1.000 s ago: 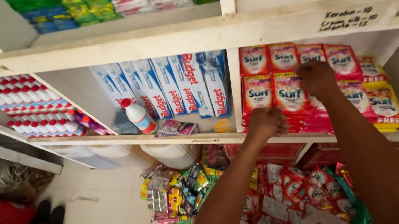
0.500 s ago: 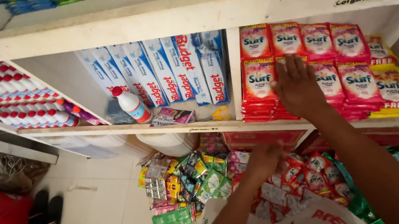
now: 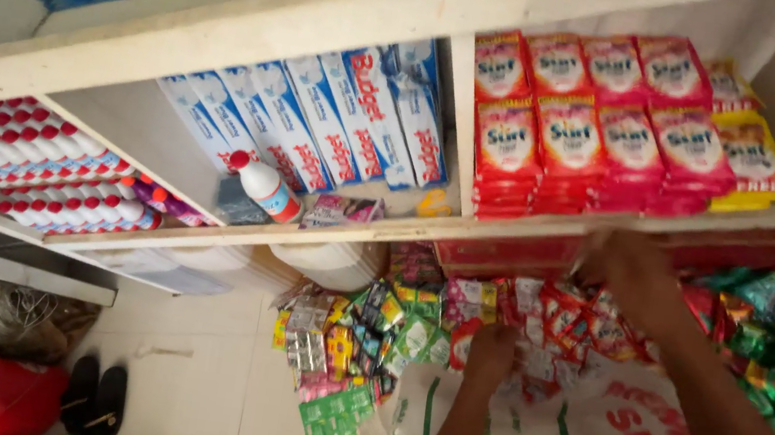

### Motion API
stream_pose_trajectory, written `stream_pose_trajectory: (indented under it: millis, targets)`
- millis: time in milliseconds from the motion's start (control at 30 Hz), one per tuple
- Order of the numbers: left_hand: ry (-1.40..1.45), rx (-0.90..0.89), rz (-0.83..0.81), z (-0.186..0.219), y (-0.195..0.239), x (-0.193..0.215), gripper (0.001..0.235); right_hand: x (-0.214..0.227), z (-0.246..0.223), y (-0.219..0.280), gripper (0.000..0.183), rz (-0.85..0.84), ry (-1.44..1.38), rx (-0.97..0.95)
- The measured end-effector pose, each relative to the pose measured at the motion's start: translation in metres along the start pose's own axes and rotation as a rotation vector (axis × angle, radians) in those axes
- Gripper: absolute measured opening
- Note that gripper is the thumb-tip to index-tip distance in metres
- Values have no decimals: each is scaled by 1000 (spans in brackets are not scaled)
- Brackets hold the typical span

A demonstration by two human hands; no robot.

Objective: Picking up individual detergent sachets from the floor and shelves and placing them into a large white plastic bag.

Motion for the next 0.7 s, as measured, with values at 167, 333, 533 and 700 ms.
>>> stream_pose_trajectory:
  millis: [167,333,533,700]
  targets:
    - [-120,-32,-138,-37,-14,-18,38,-18,276,297,49,-775,504,-790]
    - [-209,-107,-93,-24,-1,-7,33,-31,159,228,26,-757,419,277]
    - [-160,-72,-103,-41,-17,-9,37,-13,233,250,49,-388,-3,-1124]
    - [-63,-17,-102,-52,-30,-11,45,-16,223,249,45,-414,4,-1126]
Point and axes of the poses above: each hand's wrist, its own y-axis away from the middle knuckle, its own x-axis out of the back of the hand, z = x × y, the point moved 10 cm from there along -y, towards the middle knuckle, and after that the axes turned 14 degrees about z, right-handed, at the moved point
